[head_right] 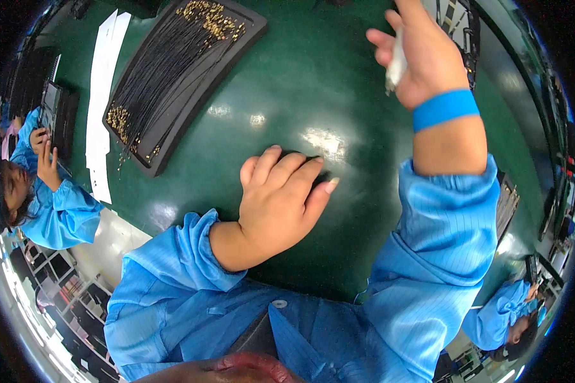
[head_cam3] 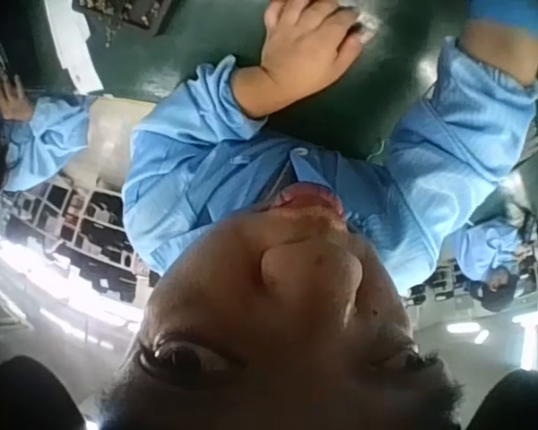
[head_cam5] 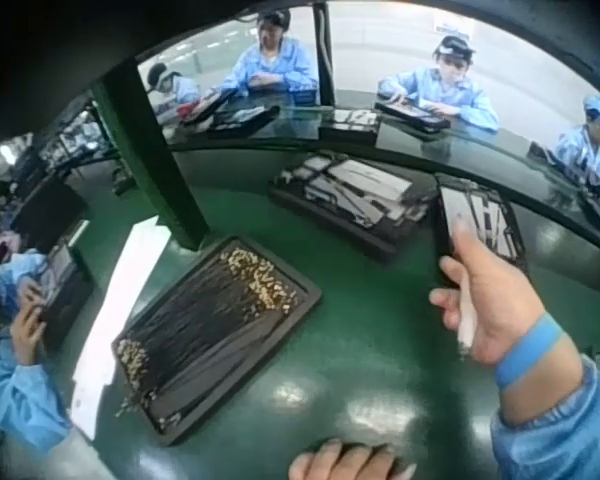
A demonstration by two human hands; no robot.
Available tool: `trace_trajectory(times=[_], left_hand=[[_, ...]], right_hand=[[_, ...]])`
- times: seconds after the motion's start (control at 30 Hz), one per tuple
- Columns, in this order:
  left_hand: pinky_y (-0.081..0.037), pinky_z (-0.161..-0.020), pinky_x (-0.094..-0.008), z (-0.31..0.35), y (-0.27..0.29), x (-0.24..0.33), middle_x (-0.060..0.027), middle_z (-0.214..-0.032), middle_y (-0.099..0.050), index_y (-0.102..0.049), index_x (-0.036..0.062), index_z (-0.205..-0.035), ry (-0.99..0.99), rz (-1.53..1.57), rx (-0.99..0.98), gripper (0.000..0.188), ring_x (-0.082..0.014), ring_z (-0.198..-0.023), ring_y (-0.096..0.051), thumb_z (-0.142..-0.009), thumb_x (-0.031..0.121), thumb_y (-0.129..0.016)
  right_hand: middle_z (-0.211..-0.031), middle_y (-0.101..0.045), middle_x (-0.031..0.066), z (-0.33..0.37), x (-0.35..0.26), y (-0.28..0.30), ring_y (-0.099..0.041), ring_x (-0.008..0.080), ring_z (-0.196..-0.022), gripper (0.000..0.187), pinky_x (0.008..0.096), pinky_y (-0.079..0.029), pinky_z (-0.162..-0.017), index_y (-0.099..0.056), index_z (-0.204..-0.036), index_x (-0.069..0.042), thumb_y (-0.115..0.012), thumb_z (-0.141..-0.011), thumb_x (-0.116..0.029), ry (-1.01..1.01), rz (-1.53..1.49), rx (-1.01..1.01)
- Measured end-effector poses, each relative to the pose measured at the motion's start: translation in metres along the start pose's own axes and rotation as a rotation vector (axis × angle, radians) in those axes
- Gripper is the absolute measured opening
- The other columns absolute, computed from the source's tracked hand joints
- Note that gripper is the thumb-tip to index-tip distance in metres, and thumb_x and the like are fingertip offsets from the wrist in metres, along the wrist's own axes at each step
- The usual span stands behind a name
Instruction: The person assembles tablet devices on an assembly line by taking wires from a tray, routing them into tablet frames, applying adhesive with a handheld tool to secure them, and sliding each tablet along the table.
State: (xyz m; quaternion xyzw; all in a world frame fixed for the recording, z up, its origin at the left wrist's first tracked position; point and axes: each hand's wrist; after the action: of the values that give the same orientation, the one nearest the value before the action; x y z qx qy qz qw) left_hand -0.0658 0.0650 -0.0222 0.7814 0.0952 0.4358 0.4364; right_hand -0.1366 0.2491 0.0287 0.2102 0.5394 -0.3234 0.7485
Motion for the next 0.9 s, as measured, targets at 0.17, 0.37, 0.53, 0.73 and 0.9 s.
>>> trace_trajectory(times=[0.17,0.37,0.53,0.73,0.9], left_hand=[[-0.031,-0.073,-0.0351,-0.002,-0.001,-0.001,-0.005,-0.083,-0.052,-0.058,0.0091,-0.081,0.025,-0.012,-0.008,0.024,-0.0261,-0.085,-0.044,-0.063,0.023,-0.061],[-0.03,-0.074,-0.0359,-0.001,-0.005,-0.004,-0.0051,-0.085,-0.051,-0.058,0.0098,-0.081,0.014,-0.027,-0.012,0.023,-0.0268,-0.086,-0.043,-0.062,0.024,-0.062],[-0.03,-0.073,-0.0359,0.001,-0.003,-0.008,-0.0046,-0.086,-0.051,-0.059,0.0108,-0.081,0.035,-0.031,-0.05,0.024,-0.0268,-0.088,-0.042,-0.062,0.025,-0.062],[-0.03,-0.072,-0.0353,0.001,-0.001,-0.006,-0.0041,-0.085,-0.051,-0.059,0.011,-0.08,0.051,-0.05,-0.048,0.023,-0.0259,-0.089,-0.042,-0.062,0.024,-0.062],[-0.033,-0.072,-0.0366,0.002,0.0,-0.005,-0.0057,-0.084,-0.052,-0.057,0.0084,-0.084,-0.01,-0.001,-0.035,0.024,-0.0267,-0.081,-0.046,-0.066,0.024,-0.06]], right_hand=[[-0.088,-0.049,0.0149,-0.015,0.021,0.064,-0.048,0.0171,-0.052,0.043,0.0209,-0.039,-0.039,-0.035,-0.102,-0.002,-0.051,-0.077,-0.032,-0.279,-0.338,0.183],[-0.075,-0.052,0.0174,-0.063,0.039,0.11,-0.041,0.0171,-0.048,0.042,0.0216,-0.038,-0.042,-0.039,-0.096,0.006,-0.045,-0.08,-0.032,-0.323,-0.634,0.203],[-0.074,-0.05,0.0169,-0.092,0.04,0.093,-0.046,0.0197,-0.053,0.041,0.0224,-0.038,-0.042,-0.039,-0.091,0.007,-0.044,-0.08,-0.032,-0.194,-0.639,0.32],[-0.066,-0.05,0.01,-0.091,0.035,0.088,-0.047,0.0187,-0.057,0.03,0.0216,-0.038,-0.041,-0.043,-0.08,0.001,-0.048,-0.079,-0.028,-0.286,-0.694,-0.032],[-0.057,-0.051,0.002,-0.013,0.034,0.08,-0.05,0.0171,-0.05,0.02,0.0214,-0.036,-0.034,-0.045,-0.07,-0.008,-0.049,-0.077,-0.026,-0.271,-0.557,0.098]])
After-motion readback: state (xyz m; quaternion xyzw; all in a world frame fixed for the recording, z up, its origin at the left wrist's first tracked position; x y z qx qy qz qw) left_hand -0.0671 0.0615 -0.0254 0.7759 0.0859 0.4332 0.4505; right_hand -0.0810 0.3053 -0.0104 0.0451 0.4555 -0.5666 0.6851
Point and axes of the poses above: each hand's wrist, its own z-axis away from the middle knuckle, its own y-axis out of the back of the hand, x = y × z
